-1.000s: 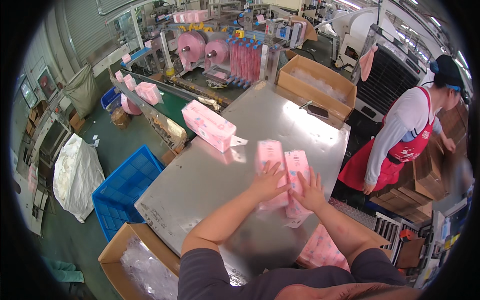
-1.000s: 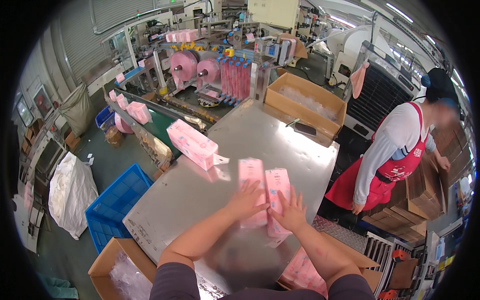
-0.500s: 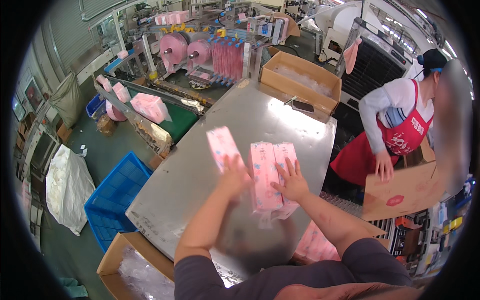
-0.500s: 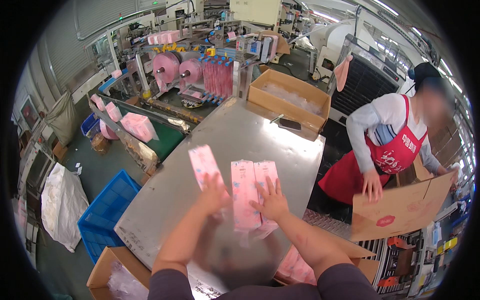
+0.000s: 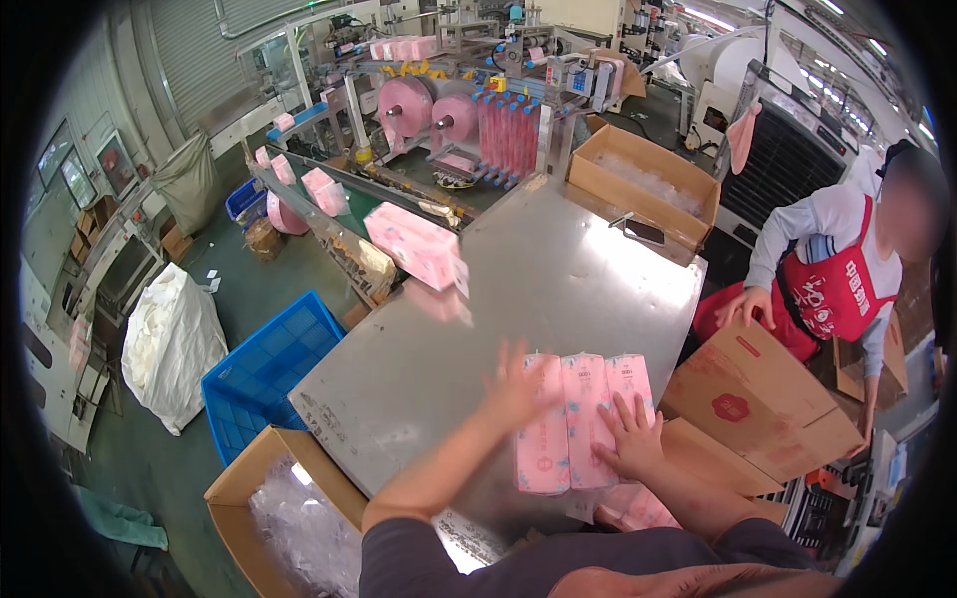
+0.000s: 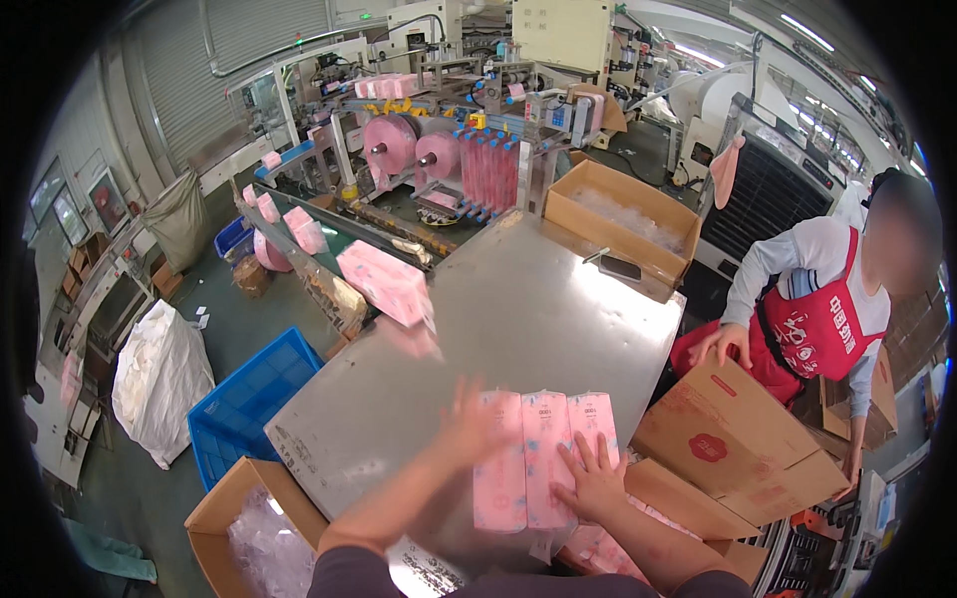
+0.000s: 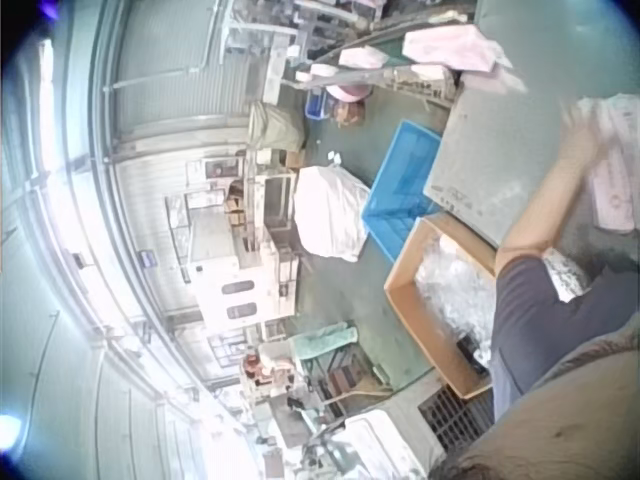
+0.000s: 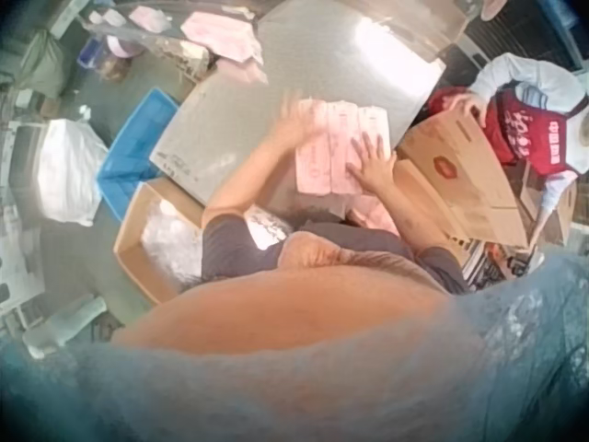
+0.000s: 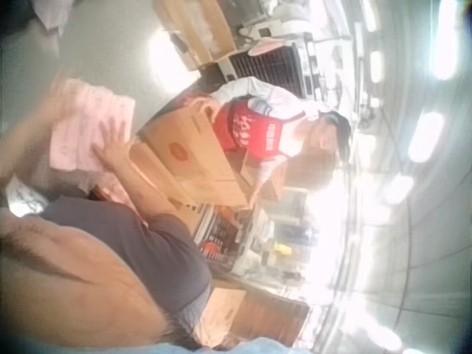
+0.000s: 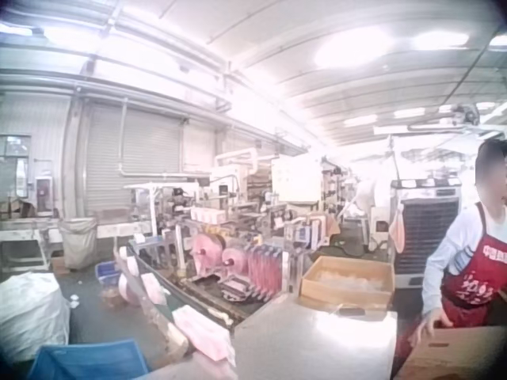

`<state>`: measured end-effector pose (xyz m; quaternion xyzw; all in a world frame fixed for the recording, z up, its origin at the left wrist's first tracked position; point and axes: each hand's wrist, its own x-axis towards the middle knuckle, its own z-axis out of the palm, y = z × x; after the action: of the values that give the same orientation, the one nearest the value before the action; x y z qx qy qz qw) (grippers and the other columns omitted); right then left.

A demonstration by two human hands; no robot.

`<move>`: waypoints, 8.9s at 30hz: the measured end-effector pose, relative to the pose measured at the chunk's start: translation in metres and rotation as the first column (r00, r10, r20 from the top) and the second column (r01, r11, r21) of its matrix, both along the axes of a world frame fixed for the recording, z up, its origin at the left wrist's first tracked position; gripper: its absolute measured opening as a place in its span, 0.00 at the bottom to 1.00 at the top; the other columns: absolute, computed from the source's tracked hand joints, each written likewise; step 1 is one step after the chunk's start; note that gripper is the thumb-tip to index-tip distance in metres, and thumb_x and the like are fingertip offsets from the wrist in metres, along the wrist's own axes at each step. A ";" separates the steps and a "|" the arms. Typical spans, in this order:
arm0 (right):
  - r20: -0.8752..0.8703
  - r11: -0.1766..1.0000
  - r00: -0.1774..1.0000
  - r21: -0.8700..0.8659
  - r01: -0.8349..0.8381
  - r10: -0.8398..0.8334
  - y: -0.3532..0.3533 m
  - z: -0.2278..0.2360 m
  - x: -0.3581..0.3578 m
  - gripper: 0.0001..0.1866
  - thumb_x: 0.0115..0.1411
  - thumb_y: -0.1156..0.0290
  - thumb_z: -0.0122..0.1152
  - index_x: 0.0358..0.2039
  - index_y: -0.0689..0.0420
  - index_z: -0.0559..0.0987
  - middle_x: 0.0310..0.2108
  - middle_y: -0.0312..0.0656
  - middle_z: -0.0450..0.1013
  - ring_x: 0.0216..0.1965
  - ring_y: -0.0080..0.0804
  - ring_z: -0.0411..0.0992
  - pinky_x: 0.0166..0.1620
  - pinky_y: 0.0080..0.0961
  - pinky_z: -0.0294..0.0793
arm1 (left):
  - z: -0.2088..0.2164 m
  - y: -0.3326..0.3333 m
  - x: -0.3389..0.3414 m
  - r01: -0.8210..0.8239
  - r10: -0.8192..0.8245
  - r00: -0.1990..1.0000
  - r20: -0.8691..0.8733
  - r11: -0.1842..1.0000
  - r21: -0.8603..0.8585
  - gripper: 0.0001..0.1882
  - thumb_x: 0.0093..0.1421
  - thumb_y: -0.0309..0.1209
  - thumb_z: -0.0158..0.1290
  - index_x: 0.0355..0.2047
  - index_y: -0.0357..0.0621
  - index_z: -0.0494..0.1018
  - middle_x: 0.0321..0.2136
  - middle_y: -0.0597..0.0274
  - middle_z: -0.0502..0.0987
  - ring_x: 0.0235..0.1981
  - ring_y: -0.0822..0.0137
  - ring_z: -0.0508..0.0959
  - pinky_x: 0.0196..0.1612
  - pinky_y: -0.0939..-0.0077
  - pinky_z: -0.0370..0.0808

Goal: The person places stacks of pink sanitary product packages into cardboard boxes and pushes the filled boxes onto a conveyor belt.

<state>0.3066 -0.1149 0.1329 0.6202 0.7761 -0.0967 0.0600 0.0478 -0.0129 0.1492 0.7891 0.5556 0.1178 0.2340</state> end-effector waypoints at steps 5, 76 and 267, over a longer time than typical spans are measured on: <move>-0.002 1.000 1.000 0.015 -0.025 0.025 0.006 -0.004 0.001 0.40 0.61 0.34 0.44 0.70 0.36 0.55 0.74 0.38 0.39 0.73 0.52 0.34 0.62 0.74 0.42 | 0.014 0.157 -0.006 -0.480 0.477 0.877 0.063 0.859 0.180 0.41 0.58 0.63 0.49 0.68 0.64 0.56 0.72 0.50 0.36 0.71 0.39 0.32 0.63 0.24 0.46; -0.483 0.550 -0.657 -0.826 0.122 -0.579 -0.267 0.082 0.327 0.25 0.65 0.53 0.53 0.57 0.53 0.74 0.52 0.45 0.75 0.51 0.39 0.74 0.55 0.38 0.74 | -0.034 -0.098 0.183 0.682 0.636 0.606 0.478 -0.105 -0.724 0.36 0.68 0.52 0.45 0.66 0.39 0.57 0.63 0.52 0.65 0.62 0.58 0.68 0.64 0.59 0.65; -0.245 0.973 0.969 0.212 0.087 -0.033 -0.324 0.077 0.484 0.26 0.64 0.49 0.51 0.55 0.54 0.72 0.49 0.51 0.73 0.47 0.51 0.74 0.47 0.42 0.76 | -0.065 -0.398 0.417 0.654 -0.492 0.755 -0.434 0.616 0.439 0.50 0.51 0.59 0.59 0.67 0.46 0.56 0.69 0.50 0.53 0.67 0.46 0.55 0.64 0.35 0.55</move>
<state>0.7910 -0.4393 0.2096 0.6302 0.7643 -0.0855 -0.1065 0.4644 -0.4108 0.0842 0.9657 0.2363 0.0860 -0.0639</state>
